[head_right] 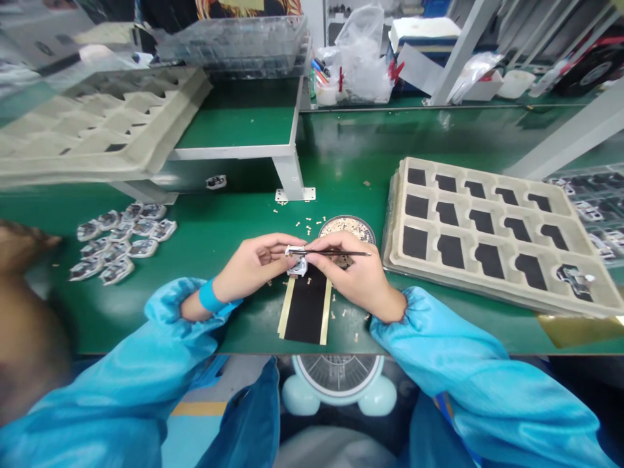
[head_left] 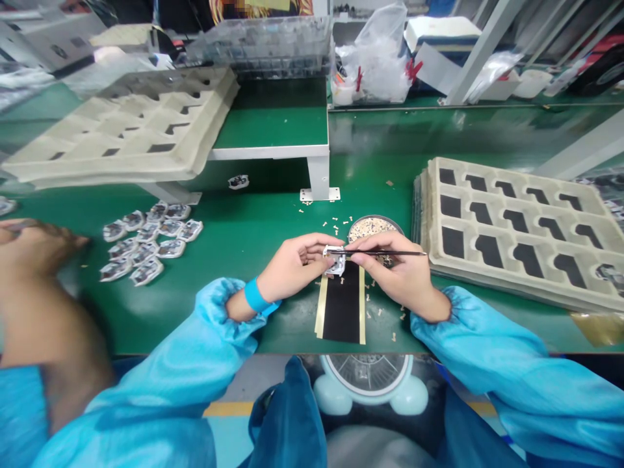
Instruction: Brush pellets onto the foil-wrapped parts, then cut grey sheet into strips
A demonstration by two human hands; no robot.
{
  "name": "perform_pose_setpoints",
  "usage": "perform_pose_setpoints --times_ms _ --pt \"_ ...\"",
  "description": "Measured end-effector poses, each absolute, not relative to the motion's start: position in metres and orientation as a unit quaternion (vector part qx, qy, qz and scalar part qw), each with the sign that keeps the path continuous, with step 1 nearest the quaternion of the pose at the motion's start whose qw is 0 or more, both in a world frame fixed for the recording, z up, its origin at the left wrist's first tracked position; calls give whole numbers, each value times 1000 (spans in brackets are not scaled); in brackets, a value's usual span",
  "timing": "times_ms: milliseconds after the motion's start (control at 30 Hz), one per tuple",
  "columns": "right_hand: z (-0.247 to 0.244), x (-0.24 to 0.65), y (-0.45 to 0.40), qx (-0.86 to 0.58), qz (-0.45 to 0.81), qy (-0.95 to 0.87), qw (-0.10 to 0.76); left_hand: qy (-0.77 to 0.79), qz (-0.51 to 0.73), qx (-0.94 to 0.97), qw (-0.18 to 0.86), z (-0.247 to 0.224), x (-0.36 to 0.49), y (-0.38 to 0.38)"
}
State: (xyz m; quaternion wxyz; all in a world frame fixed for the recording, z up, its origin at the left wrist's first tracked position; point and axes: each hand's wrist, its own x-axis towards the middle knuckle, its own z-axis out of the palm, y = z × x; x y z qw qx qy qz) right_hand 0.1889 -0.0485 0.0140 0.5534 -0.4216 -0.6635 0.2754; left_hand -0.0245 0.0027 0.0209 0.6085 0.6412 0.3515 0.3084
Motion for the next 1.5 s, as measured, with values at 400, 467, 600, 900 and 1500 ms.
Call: perform_pose_setpoints --times_ms 400,467,600,900,1500 --pt "22 182 -42 -469 450 -486 584 374 341 806 308 18 -24 -5" --pt "23 186 -45 -472 376 -532 594 405 343 764 367 19 -24 -4" --pt "20 195 -51 -452 219 -658 561 430 361 684 466 24 -22 -2" --pt "19 194 -52 -430 203 -681 557 448 391 637 490 27 -21 0" --pt "29 203 -76 -393 466 -545 576 413 374 610 564 26 -27 11"
